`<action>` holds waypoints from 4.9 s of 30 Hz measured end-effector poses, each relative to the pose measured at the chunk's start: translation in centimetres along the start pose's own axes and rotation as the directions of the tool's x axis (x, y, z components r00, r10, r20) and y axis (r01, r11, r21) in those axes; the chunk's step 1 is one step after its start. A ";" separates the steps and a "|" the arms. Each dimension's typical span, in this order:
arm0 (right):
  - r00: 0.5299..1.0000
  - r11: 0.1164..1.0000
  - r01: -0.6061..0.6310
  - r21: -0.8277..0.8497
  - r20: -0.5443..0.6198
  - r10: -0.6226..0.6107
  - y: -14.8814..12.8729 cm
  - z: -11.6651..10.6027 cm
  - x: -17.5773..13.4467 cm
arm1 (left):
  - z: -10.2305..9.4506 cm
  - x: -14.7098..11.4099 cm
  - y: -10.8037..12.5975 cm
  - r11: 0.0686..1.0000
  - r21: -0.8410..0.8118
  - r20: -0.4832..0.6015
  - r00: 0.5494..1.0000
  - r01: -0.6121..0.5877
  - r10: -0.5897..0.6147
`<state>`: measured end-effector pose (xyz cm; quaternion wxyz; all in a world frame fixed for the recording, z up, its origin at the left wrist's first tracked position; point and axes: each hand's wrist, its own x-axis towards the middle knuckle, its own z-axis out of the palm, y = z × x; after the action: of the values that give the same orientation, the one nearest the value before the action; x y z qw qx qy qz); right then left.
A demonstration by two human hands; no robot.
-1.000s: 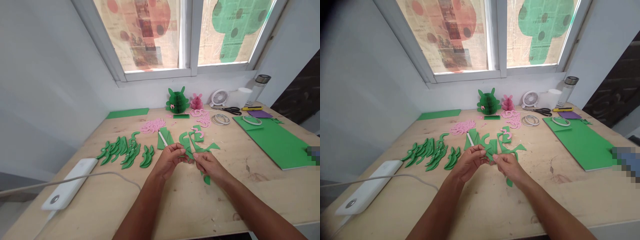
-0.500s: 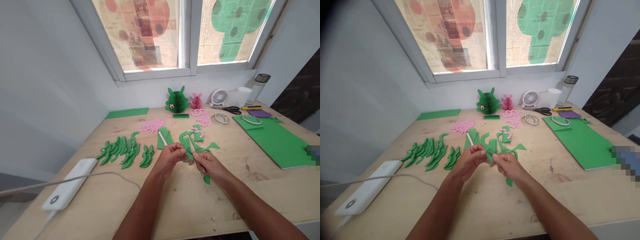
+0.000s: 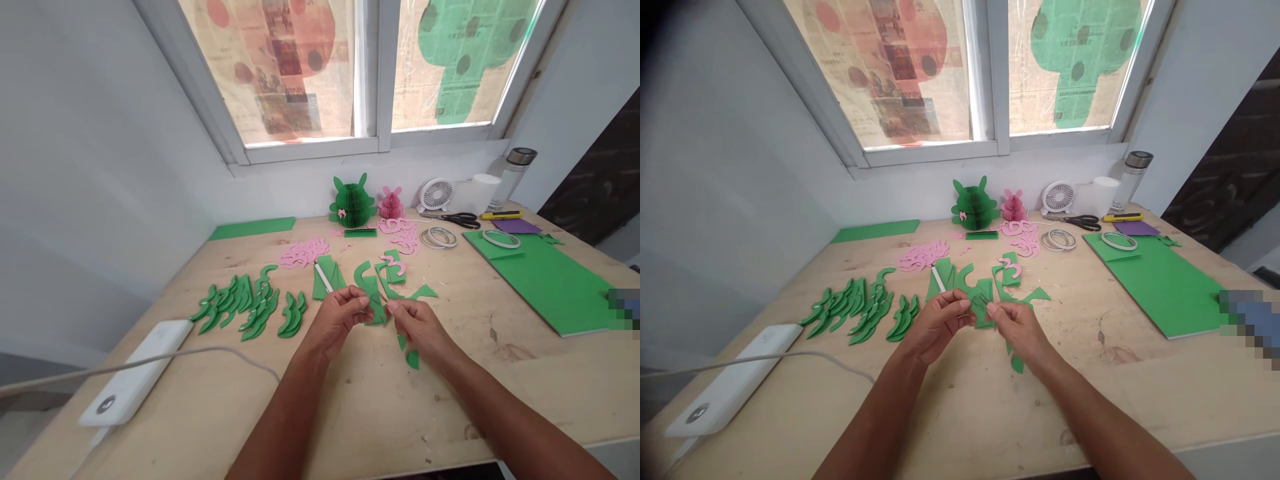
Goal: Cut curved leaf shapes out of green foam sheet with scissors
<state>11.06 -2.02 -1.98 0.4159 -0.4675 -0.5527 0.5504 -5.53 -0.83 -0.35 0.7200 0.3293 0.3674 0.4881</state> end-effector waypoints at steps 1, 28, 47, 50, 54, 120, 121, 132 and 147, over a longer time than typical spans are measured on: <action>1.000 1.000 -0.008 0.008 -0.015 0.008 0.0 0.0 0.0 | 0.0 0.0 0.0 1.000 -0.003 -0.010 1.000 -0.007 0.007; 0.993 0.997 -0.072 -0.040 0.086 0.076 0.0 0.1 0.0 | 0.2 0.0 -0.4 0.996 0.072 -0.004 0.998 -0.056 0.056; 0.992 0.958 0.123 -0.259 0.019 -0.122 0.2 0.0 -0.2 | 0.5 0.0 -0.5 0.989 0.128 -0.057 0.995 -0.073 0.081; 0.992 0.956 0.128 -0.264 0.015 -0.128 0.0 0.0 -0.3 | 0.5 0.0 -0.5 0.990 0.123 -0.061 0.995 -0.069 0.077; 0.992 0.955 0.124 -0.269 0.021 -0.123 -0.1 -0.1 -0.3 | 0.5 0.0 -0.5 0.994 0.090 -0.052 0.996 -0.066 0.071; 0.992 0.953 0.126 -0.275 0.022 -0.125 0.2 0.0 -0.2 | 0.5 0.2 -0.8 0.999 -0.009 -0.036 0.999 -0.031 0.031; 0.992 0.953 0.125 -0.276 0.022 -0.124 0.2 0.0 -0.1 | 0.5 0.2 -0.8 0.999 -0.010 -0.037 0.999 -0.031 0.031; 0.989 0.947 0.146 -0.286 0.017 -0.148 0.5 -0.1 0.0 | 0.7 0.1 -1.1 0.998 -0.050 -0.037 0.999 -0.030 0.028; 0.989 0.949 0.142 -0.281 0.010 -0.145 0.5 -0.2 -0.1 | 0.8 0.1 -1.2 0.994 -0.112 -0.013 1.000 -0.003 0.002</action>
<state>11.32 -2.08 -2.43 0.3873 -0.4834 -0.6554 0.4323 -4.26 -1.18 -1.00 0.7345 0.2856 0.3434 0.5109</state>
